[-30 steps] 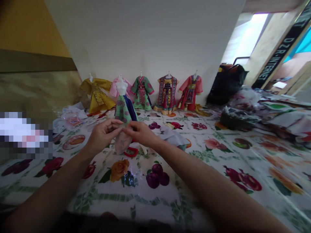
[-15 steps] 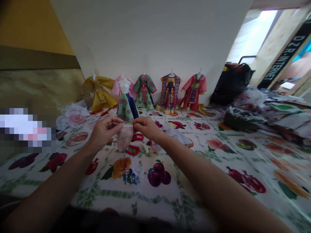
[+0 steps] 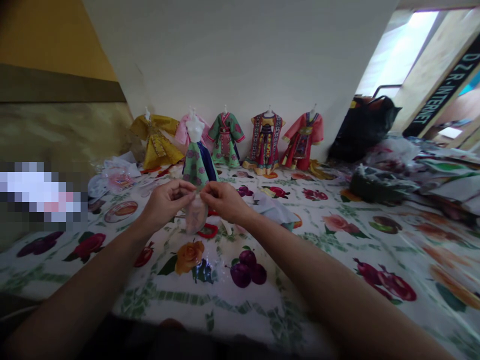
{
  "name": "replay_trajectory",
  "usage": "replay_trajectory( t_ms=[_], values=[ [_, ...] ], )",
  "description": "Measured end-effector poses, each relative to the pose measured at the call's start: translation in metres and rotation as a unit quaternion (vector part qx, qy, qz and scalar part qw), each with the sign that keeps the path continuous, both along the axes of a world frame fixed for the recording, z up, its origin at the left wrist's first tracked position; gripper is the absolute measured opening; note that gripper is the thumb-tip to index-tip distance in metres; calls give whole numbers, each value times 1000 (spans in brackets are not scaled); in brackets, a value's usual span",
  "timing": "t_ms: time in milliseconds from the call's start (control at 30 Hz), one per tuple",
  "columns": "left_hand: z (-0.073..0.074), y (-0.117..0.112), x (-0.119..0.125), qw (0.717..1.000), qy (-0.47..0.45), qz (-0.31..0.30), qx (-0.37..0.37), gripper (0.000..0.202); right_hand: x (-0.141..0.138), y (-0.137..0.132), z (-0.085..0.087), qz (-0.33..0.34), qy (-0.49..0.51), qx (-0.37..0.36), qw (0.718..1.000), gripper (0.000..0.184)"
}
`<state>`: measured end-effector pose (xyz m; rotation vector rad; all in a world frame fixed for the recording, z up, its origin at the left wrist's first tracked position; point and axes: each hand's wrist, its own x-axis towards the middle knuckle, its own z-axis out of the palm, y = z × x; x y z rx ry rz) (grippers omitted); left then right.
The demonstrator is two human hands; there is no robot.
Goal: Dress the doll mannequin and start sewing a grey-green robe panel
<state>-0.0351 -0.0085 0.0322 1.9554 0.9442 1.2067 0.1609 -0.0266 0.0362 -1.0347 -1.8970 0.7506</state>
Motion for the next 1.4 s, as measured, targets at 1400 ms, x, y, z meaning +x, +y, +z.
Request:
replay_trajectory(
  t_ms=[1400],
  values=[
    [9, -7, 0, 992, 9, 24, -124, 12, 12, 10, -2, 11, 53, -54, 997, 18]
  ],
)
